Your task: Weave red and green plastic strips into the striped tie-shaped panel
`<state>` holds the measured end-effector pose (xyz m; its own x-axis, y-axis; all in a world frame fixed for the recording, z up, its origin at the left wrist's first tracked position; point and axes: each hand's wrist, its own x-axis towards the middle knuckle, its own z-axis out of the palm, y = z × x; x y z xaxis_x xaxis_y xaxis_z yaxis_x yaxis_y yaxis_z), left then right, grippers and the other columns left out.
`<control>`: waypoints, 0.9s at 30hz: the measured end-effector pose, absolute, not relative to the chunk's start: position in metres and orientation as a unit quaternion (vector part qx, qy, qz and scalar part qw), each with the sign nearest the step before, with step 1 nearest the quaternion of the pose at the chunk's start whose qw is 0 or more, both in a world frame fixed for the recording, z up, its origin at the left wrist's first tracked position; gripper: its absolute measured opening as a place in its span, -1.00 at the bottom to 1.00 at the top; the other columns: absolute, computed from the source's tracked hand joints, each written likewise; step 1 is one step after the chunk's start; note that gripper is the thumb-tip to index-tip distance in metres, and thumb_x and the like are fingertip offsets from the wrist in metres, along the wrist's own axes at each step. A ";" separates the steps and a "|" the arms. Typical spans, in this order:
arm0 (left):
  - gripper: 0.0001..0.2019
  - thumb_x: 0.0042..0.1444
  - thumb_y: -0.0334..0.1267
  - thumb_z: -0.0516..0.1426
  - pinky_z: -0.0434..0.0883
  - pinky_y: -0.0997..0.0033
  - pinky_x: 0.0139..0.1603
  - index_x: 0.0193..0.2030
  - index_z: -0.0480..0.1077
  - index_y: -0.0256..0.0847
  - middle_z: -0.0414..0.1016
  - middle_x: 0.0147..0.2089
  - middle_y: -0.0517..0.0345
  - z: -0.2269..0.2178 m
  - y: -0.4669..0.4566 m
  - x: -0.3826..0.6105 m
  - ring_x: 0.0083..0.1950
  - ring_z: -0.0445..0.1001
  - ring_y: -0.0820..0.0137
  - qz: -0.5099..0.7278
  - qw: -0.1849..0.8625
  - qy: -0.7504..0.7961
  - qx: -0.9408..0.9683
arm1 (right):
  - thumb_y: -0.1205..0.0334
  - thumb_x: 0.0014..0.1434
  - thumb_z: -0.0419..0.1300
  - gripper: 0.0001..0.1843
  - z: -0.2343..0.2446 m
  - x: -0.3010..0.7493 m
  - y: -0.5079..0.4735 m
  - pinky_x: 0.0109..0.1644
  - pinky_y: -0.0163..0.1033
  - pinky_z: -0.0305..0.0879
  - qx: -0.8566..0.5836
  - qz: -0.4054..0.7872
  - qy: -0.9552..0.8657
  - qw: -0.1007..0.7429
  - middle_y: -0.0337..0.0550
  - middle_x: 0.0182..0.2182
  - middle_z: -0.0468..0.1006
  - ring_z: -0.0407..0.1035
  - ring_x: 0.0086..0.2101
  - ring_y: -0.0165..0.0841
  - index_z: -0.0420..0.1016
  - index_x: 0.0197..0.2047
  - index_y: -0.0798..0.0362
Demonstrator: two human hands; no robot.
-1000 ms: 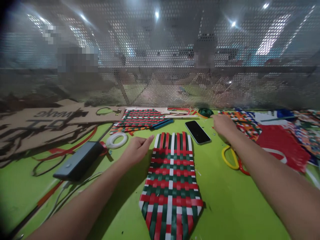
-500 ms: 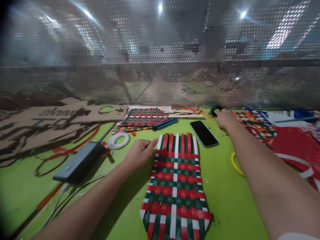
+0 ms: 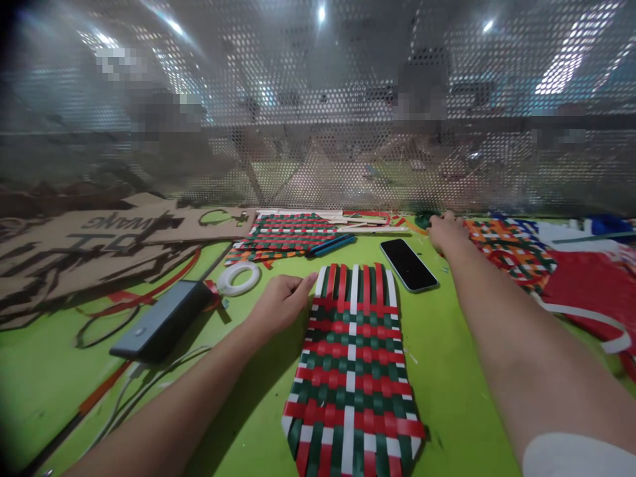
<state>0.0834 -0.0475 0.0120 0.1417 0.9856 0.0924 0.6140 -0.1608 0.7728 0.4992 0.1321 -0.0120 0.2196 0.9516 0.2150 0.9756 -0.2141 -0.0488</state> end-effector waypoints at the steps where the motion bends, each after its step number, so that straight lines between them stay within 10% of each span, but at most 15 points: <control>1: -0.36 0.31 0.21 -0.01 -0.05 0.39 -0.55 -0.69 0.04 -0.15 -0.03 -0.69 0.27 0.012 -0.048 0.084 -0.63 0.02 0.49 0.312 0.298 0.576 0.694 | 0.11 0.32 0.05 -0.58 -0.009 0.496 0.130 0.13 0.29 0.23 -0.778 -0.068 -0.617 0.094 0.33 0.16 0.30 0.26 0.11 0.21 0.49 0.13 0.12; 7: -0.35 0.31 0.23 -0.02 0.05 0.41 -0.54 -0.69 0.17 -0.18 0.09 -0.71 0.26 0.012 -0.050 0.087 -0.62 0.15 0.46 0.319 0.304 0.565 0.697 | 0.21 0.31 0.06 -0.60 0.029 0.479 0.096 0.25 0.19 0.16 -0.711 -0.082 -0.607 0.346 0.45 0.11 0.32 0.17 0.22 0.15 0.39 0.12 0.28; 14: -0.45 0.26 0.24 0.09 0.32 0.43 -0.47 -0.44 0.46 -0.24 0.43 -0.53 0.15 0.033 -0.058 0.094 -0.49 0.41 0.39 0.411 0.441 0.496 0.625 | 0.02 0.37 0.08 -0.68 0.052 0.413 -0.011 0.16 0.20 0.36 -0.587 -0.054 -0.666 0.457 0.10 0.12 0.40 0.36 0.13 -0.02 0.38 0.10 -0.04; 20: -0.51 0.21 0.08 0.26 0.51 0.23 0.03 0.13 0.46 -0.22 0.54 0.16 -0.11 0.064 -0.071 0.124 0.10 0.54 0.18 0.415 0.581 0.344 0.609 | 0.04 0.41 0.09 -0.71 0.036 0.332 -0.088 0.39 0.24 0.13 -0.452 0.035 -0.775 0.440 0.09 0.37 0.19 0.12 0.35 -0.01 0.40 0.10 -0.05; 27: -0.51 0.09 -0.16 0.38 0.54 0.43 -0.12 0.16 0.45 -0.12 0.56 0.12 0.03 0.023 -0.069 0.133 0.02 0.56 0.26 0.460 0.646 0.318 0.520 | 0.15 0.38 0.14 -0.63 0.018 0.329 -0.101 0.42 0.28 0.11 -0.397 0.073 -0.828 0.389 -0.04 0.44 0.08 0.06 0.39 0.02 0.40 0.23 -0.16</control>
